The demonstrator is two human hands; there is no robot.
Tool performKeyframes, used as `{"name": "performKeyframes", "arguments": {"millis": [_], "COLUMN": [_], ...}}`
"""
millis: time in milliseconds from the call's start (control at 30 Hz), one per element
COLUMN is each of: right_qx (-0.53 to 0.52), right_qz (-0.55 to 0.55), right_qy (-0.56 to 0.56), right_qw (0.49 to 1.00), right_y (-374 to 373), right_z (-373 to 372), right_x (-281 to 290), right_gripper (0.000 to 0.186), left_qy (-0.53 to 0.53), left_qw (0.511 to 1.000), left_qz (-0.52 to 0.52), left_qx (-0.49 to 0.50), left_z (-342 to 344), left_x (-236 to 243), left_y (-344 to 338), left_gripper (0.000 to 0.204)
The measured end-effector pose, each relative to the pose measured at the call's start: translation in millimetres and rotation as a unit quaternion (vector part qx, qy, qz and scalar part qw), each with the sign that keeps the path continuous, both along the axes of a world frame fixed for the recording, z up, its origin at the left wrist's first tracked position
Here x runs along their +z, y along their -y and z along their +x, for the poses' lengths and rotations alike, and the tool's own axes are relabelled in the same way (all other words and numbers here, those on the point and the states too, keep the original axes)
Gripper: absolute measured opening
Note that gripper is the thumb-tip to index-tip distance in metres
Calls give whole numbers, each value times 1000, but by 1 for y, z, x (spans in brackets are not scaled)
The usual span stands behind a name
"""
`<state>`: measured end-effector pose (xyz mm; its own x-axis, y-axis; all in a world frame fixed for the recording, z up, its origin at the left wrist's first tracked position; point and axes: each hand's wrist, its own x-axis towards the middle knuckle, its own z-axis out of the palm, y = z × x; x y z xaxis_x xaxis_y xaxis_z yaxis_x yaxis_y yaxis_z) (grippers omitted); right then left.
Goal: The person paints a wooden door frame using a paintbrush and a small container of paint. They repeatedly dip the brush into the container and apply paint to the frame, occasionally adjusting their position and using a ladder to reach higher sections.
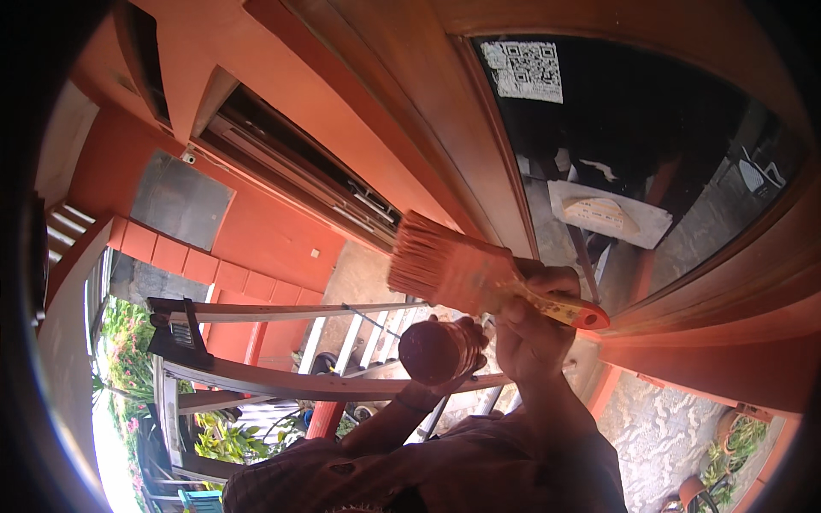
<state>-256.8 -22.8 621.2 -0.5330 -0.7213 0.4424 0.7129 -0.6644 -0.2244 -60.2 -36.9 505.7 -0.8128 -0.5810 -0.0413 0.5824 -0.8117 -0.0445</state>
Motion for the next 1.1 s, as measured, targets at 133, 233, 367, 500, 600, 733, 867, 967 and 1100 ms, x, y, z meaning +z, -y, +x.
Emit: {"name": "performKeyframes", "arguments": {"millis": [133, 233, 367, 500, 600, 733, 867, 967, 1100], "right_qx": [-51, -71, -111, -153, -177, -181, -177, -162, -115], "right_qz": [-87, -96, -138, -145, -117, -53, -45, -41, -69], "right_qy": [11, 40, 45, 5, -19, -9, -2, 15, 34], "right_qw": [995, 992, 983, 978, 977, 982, 983, 986, 990], "right_y": [53, 80, 104, 120, 125, 133, 140, 146, 148], "right_z": [22, 36, 40, 37, 36, 44, 45, 47, 43], "right_x": [53, 89, 129, 137, 145, 150, 157, 160, 172], "right_gripper": [35, 33, 31, 31, 30, 30, 30, 30, 29], "left_qy": [1, 32, 71, 19, 0, 11, -19, -31, -23], "left_qw": [1000, 998, 993, 996, 996, 997, 997, 997, 997], "left_qz": [15, 57, 94, 92, 90, 73, 73, 75, 74], "left_qx": [-25, -12, 11, -8, -3, 6, 5, 7, 10], "left_z": [17, 25, 35, 35, 34, 38, 35, 32, 32], "left_x": [10, 15, -7, 1, 9, 13, 11, 9, 10], "left_y": [-11, -24, -36, -35, -34, -33, -28, -27, -27], "left_gripper": [69, 67, 64, 64, 65, 68, 71, 72, 71]}}
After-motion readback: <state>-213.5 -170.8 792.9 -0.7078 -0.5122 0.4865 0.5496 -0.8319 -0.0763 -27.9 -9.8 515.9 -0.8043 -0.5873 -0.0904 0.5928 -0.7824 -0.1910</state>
